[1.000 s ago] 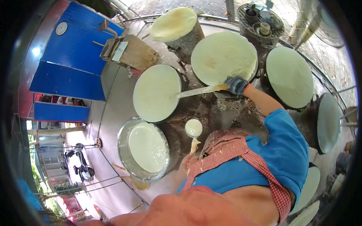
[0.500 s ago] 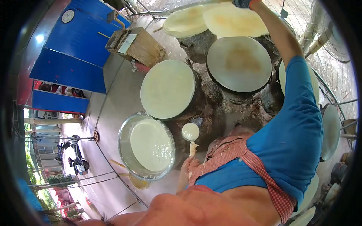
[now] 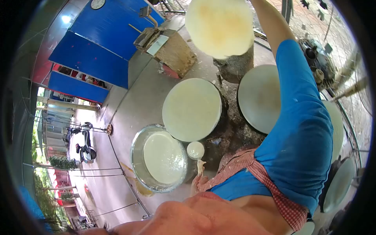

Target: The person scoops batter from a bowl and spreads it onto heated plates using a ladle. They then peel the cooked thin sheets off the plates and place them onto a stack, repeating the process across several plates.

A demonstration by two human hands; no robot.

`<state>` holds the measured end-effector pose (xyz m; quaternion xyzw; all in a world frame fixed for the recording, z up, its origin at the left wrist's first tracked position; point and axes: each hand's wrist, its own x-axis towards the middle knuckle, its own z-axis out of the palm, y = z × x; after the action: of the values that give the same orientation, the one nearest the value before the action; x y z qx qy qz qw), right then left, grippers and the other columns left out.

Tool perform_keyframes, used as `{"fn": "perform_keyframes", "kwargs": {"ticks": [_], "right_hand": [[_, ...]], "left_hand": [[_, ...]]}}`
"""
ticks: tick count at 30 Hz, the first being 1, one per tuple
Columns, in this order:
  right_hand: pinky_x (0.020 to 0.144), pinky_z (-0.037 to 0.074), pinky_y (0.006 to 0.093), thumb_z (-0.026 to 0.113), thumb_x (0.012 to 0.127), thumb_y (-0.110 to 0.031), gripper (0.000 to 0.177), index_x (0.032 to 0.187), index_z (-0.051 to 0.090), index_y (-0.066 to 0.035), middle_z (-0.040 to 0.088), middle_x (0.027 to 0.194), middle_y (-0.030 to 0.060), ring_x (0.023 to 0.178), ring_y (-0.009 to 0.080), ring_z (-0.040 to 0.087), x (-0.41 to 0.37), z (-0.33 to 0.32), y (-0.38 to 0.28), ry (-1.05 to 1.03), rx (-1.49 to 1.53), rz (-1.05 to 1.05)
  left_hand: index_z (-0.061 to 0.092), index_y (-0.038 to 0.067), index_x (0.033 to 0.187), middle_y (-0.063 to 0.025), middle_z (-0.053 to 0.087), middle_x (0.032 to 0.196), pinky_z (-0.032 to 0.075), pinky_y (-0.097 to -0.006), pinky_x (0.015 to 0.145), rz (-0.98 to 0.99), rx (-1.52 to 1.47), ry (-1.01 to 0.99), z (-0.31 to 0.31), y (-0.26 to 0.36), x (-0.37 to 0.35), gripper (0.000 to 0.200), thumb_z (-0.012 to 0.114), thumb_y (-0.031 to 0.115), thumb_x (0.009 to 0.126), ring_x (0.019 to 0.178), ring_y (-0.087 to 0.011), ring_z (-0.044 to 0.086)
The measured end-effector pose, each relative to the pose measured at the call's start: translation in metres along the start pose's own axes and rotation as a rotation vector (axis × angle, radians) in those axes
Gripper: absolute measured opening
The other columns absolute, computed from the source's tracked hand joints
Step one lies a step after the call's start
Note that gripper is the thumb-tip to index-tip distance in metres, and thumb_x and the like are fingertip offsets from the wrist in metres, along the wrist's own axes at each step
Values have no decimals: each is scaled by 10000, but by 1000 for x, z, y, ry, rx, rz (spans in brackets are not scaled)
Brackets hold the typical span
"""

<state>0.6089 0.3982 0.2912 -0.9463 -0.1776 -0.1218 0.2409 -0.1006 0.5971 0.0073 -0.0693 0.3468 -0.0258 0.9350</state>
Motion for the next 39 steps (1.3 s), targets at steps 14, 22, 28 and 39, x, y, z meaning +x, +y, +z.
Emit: {"fn": "perform_keyframes", "kwargs": {"ticks": [14,22,28,39], "right_hand": [[361,364,353,530,741,-244,203,669,550,-55,497,497,105,388,220,482,-42,373,210,129,1114,982],[689,424,418,456,699,-586,600,918,593,-44,578,852,204,814,342,557,-73,365,236,315,113,503],[833,366,381,473,701,-557,639,1091,510,-52,515,1083,180,994,347,481,-119,330,143,-35,236,228],[818,391,353,576,723,-318,398,987,564,-21,575,944,167,894,301,528,-313,310,-251,-1177,349,50]], "left_hand": [[443,112,1133,9,270,543,270,-165,318,87,-379,15,105,-47,13,273,415,140,863,395,-54,273],[451,87,1088,8,283,539,271,-175,313,123,-502,-109,95,-51,14,237,403,169,871,417,-61,285],[456,67,1055,7,293,535,272,-183,309,191,-496,-379,65,-24,3,225,394,190,877,434,-66,294],[251,237,1247,-15,362,656,271,-159,296,730,192,-37,-72,123,-68,466,442,132,835,413,-72,300]]}}
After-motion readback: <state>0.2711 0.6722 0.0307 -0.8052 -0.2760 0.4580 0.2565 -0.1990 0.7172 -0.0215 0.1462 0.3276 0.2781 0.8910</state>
